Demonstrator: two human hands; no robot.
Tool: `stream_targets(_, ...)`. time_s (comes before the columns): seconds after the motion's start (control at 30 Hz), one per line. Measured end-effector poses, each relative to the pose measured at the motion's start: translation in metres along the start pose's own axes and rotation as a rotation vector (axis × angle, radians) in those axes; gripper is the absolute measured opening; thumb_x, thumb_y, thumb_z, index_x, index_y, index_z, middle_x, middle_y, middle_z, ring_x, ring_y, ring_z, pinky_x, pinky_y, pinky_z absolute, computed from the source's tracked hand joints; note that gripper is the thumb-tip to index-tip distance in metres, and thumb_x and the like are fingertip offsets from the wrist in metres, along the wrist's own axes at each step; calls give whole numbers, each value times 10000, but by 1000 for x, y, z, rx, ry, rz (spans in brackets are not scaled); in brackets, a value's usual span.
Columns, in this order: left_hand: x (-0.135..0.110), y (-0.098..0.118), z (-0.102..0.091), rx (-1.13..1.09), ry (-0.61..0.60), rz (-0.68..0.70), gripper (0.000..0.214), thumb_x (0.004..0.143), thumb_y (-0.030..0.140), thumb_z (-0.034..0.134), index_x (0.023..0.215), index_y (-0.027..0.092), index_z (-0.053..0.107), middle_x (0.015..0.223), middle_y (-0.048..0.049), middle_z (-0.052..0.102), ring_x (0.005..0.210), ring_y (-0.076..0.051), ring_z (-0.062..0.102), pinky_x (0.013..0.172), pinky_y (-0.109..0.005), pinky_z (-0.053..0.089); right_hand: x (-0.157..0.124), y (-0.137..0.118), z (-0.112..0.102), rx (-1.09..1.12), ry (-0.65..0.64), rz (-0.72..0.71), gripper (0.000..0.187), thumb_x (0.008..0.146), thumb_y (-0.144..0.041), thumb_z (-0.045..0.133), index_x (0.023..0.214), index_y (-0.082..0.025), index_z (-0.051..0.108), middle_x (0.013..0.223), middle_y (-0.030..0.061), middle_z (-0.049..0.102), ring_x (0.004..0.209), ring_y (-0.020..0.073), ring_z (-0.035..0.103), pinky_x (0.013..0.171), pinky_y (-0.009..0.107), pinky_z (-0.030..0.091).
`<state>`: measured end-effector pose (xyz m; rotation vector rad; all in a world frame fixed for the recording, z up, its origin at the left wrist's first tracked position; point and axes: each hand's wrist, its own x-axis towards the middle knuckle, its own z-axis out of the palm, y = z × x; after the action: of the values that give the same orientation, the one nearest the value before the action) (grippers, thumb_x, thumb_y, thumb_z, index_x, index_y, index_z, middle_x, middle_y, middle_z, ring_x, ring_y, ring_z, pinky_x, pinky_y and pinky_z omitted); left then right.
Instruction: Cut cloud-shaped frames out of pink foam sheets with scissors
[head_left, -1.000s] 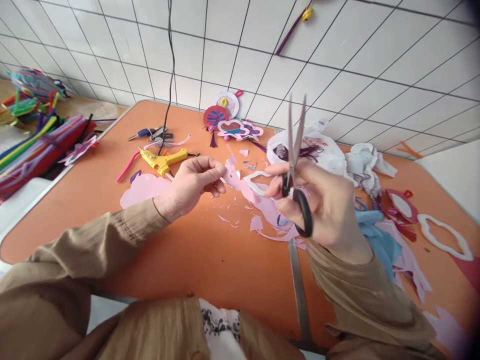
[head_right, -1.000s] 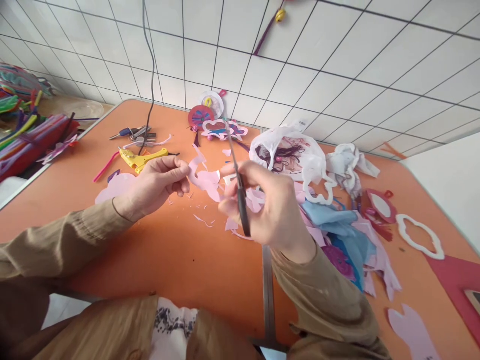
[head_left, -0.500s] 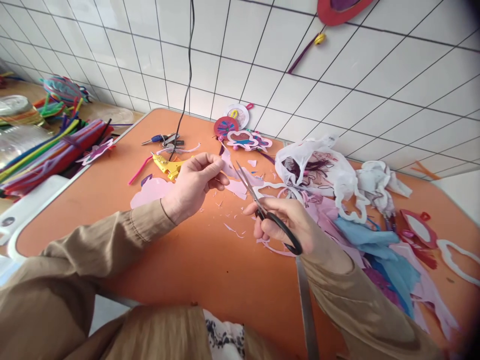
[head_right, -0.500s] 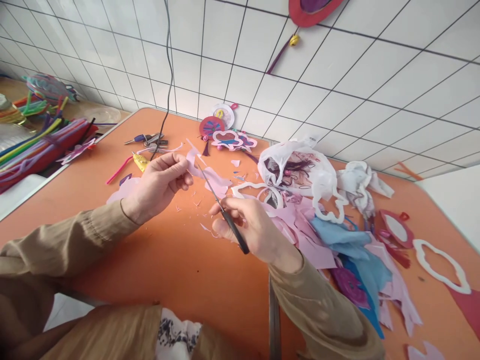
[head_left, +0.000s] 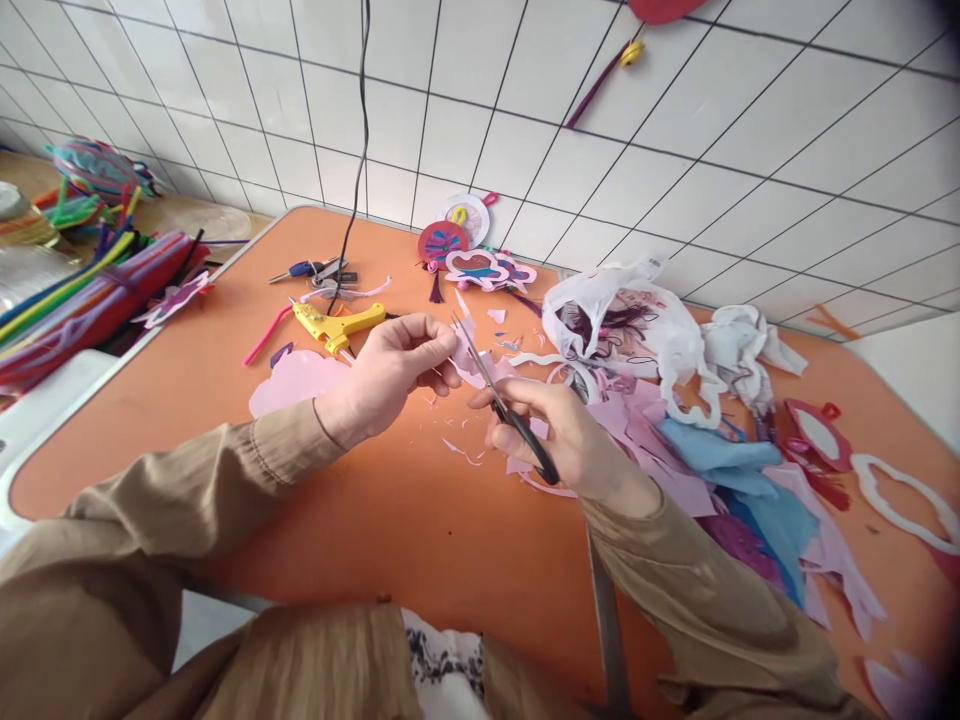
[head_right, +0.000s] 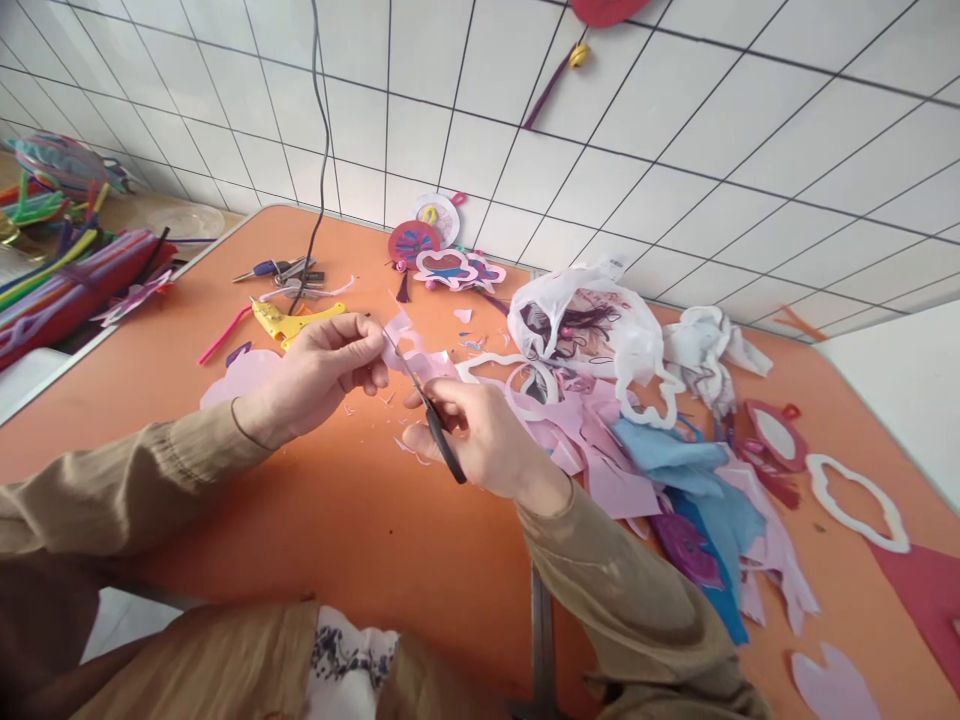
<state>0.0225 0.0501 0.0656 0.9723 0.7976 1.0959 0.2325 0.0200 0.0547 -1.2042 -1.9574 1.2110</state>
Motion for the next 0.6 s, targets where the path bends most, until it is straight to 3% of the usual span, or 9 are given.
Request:
stream_targets(0.27,0,-3,-1,-41,-38,-24,285,790,263,854,691,137,618,664,-25,693,581,-96,663,587,-204,531,3,-5,4,-90,50,-57,348,826,-532,743,922,-201,691,651,-25,569,597,144,504,565,285,420)
stream_targets(0.43,1,-5,-1,-59,-47,-28,294,699,244,905,717,140,630,648,-9,691,576,-98,660,581,-210,526,2,-13,4,-302,104,-109,333,852,-484,699,717,-227,536,633,-40,488,593,127,411,568,291,354)
stream_targets(0.6,1,-4,-3,-72,-39,-48,316,656,239,923,713,139,630,635,-16,702,572,-107,677,559,-200,516,1,-16,6,-414,141,-139,353,848,-441,668,693,-244,420,621,-47,442,579,128,407,580,293,344)
